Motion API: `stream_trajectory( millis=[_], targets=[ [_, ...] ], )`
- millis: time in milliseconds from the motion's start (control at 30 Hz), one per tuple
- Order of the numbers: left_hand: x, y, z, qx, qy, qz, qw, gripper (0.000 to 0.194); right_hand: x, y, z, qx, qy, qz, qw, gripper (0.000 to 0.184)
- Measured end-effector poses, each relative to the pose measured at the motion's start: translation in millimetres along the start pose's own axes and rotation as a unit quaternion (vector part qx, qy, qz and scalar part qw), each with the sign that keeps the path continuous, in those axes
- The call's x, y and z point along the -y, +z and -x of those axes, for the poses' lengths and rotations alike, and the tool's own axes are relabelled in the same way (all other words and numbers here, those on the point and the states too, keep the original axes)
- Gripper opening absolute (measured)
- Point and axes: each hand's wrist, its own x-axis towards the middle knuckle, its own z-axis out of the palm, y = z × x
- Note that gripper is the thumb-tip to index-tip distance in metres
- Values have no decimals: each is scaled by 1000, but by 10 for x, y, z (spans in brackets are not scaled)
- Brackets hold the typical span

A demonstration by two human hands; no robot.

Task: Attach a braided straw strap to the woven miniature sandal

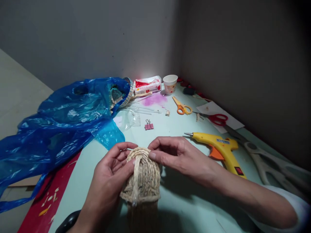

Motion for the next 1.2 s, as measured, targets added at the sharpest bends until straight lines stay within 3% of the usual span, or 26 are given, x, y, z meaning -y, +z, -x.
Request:
stream_trajectory(
  millis=[433,833,967,1200],
  targets=[
    [-13,166,61,-42,-23,-11,999,35,21,110,27,-46,92,48,994,12],
    [73,132,81,5,-53,2,999,39,-69,111,73,-33,76,63,995,10],
    [92,149,77,0,-43,1,999,40,-95,156,60,-68,63,113,989,12],
    [104,114,27,6,-8,8,1000,48,-57,93,47,-28,75,98,992,13]
  ],
)
